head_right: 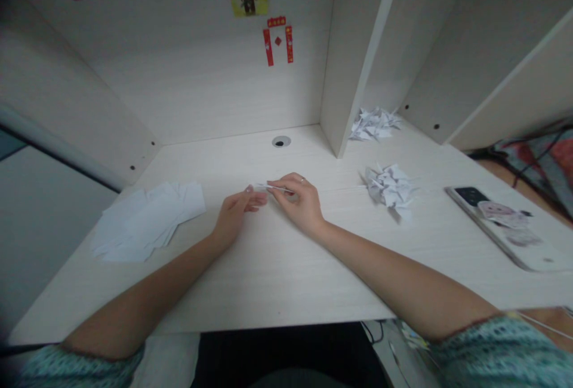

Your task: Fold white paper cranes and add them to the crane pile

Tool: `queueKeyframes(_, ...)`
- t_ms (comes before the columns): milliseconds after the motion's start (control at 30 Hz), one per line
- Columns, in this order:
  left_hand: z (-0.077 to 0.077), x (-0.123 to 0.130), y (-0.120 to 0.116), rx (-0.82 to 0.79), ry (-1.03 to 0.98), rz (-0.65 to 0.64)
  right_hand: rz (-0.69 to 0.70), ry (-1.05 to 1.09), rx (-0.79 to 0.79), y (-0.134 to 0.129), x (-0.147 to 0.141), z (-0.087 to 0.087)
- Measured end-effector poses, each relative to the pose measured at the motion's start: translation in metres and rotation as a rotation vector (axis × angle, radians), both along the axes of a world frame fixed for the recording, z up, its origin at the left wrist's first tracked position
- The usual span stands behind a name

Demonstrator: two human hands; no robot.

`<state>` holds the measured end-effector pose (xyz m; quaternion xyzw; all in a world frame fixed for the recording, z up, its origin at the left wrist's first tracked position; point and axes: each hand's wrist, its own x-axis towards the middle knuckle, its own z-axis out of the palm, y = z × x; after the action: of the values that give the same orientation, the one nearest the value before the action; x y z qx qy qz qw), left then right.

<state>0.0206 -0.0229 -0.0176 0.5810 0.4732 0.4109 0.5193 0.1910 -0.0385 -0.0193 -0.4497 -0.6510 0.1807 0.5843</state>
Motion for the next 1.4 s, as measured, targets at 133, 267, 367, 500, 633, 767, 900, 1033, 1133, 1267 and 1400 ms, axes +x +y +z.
queueKeyframes(133,0.003,0.001,-0.005,0.028,-0.009,-0.126,-0.014,-0.054,0.073,0.000,0.002,-0.002)
queueKeyframes(267,0.004,0.001,-0.003,0.003,-0.050,-0.063,0.018,-0.271,0.150,0.002,0.005,-0.007)
queueKeyframes(367,0.002,0.001,0.001,-0.026,-0.077,-0.006,0.092,-0.404,0.162,0.003,0.007,-0.007)
queueKeyframes(500,0.000,0.000,0.005,-0.029,-0.092,0.060,0.209,-0.493,0.137,0.004,0.007,-0.004)
queueKeyframes(633,-0.002,-0.001,0.006,-0.018,-0.119,0.099,0.243,-0.515,0.104,0.005,0.008,-0.003)
queueKeyframes(767,-0.002,-0.001,0.005,0.010,-0.077,0.052,0.220,-0.422,0.093,0.005,0.010,-0.005)
queueKeyframes(900,-0.002,-0.001,0.004,0.032,-0.018,0.017,0.194,-0.308,0.082,0.007,0.011,-0.006)
queueKeyframes(1033,-0.004,-0.001,0.004,0.037,0.005,-0.006,0.183,-0.231,0.058,0.007,0.010,-0.006)
queueKeyframes(1133,-0.004,-0.001,0.005,0.049,0.027,-0.021,0.185,-0.202,0.054,0.007,0.009,-0.006)
queueKeyframes(1267,-0.003,0.000,0.004,0.061,0.042,-0.025,0.189,-0.181,0.062,0.006,0.009,-0.007)
queueKeyframes(1400,-0.002,0.001,0.002,0.084,0.059,-0.027,0.204,-0.132,0.044,0.006,0.008,-0.007)
